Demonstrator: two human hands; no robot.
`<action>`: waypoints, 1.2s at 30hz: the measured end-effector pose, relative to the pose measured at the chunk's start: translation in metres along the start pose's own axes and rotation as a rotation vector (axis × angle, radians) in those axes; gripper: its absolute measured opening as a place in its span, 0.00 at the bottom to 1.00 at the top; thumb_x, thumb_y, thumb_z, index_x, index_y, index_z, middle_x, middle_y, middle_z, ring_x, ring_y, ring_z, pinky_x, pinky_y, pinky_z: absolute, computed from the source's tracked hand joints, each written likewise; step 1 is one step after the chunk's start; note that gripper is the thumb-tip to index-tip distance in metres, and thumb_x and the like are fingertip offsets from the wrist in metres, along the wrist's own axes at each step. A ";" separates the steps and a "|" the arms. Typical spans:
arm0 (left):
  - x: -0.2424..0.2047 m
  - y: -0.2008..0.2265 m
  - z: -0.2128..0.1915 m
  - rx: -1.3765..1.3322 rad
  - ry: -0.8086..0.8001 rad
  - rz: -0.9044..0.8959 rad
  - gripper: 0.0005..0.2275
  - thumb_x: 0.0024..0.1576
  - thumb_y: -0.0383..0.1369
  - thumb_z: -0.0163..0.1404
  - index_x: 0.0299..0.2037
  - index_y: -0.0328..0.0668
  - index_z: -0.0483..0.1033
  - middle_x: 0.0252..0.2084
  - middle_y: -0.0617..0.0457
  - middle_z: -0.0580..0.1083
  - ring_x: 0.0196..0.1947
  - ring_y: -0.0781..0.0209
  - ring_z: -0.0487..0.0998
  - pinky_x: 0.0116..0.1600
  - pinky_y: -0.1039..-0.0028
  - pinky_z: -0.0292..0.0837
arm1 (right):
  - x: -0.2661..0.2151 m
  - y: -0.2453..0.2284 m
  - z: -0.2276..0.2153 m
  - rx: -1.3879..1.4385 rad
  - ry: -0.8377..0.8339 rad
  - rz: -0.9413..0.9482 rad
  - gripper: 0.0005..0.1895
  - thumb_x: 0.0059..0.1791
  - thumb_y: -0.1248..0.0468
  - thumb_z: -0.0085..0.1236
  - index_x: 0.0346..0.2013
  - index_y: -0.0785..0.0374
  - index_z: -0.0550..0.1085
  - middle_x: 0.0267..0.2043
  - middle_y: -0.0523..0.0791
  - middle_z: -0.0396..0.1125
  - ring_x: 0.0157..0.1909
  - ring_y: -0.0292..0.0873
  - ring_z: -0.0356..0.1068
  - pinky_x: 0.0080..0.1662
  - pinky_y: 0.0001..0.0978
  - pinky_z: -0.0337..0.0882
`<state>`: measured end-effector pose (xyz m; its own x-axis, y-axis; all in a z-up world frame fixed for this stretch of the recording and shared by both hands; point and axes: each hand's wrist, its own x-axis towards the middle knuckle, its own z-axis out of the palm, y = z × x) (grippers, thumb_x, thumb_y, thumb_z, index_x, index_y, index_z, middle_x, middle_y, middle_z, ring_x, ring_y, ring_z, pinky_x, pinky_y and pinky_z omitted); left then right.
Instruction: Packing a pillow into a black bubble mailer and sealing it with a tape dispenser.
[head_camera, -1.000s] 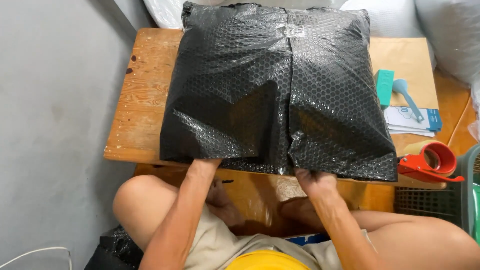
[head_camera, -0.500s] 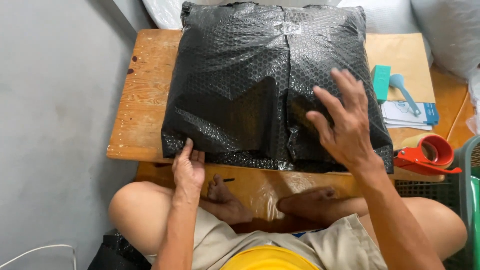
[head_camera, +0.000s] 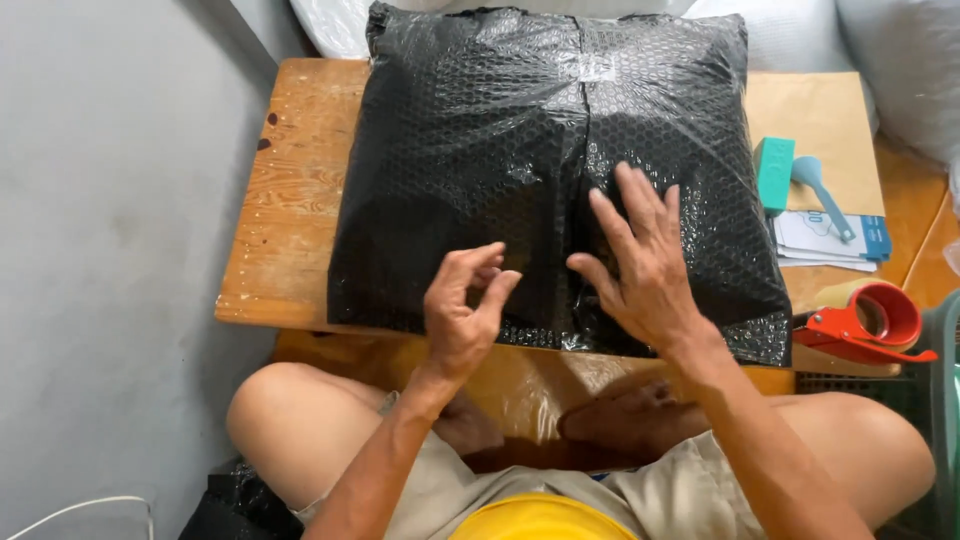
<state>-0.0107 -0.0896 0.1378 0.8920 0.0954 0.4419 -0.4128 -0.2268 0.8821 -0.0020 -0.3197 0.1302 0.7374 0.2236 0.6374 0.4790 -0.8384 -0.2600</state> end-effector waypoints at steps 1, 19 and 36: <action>0.003 0.005 0.011 -0.046 -0.127 0.062 0.10 0.55 0.31 0.63 0.46 0.45 0.83 0.37 0.54 0.79 0.32 0.65 0.81 0.38 0.78 0.79 | -0.010 -0.014 -0.007 0.045 0.084 -0.022 0.33 0.53 0.47 0.58 0.63 0.69 0.70 0.70 0.60 0.58 0.71 0.62 0.60 0.71 0.61 0.50; -0.031 0.008 0.059 -0.216 -0.338 -0.471 0.09 0.59 0.36 0.58 0.42 0.39 0.84 0.30 0.46 0.82 0.30 0.61 0.84 0.33 0.71 0.82 | -0.073 -0.080 -0.011 0.263 0.273 0.342 0.04 0.49 0.68 0.65 0.39 0.62 0.80 0.31 0.43 0.71 0.31 0.46 0.72 0.36 0.32 0.71; -0.039 0.008 0.069 -0.653 -0.254 -0.777 0.05 0.56 0.29 0.61 0.39 0.37 0.81 0.30 0.54 0.80 0.31 0.70 0.80 0.36 0.77 0.82 | -0.120 -0.100 0.012 1.130 0.307 0.992 0.13 0.57 0.60 0.51 0.34 0.64 0.78 0.26 0.46 0.73 0.26 0.38 0.70 0.30 0.29 0.73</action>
<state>-0.0361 -0.1618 0.1159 0.9357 -0.2330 -0.2650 0.3390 0.3851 0.8583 -0.1326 -0.2563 0.0712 0.9129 -0.4066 -0.0367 0.0737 0.2527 -0.9647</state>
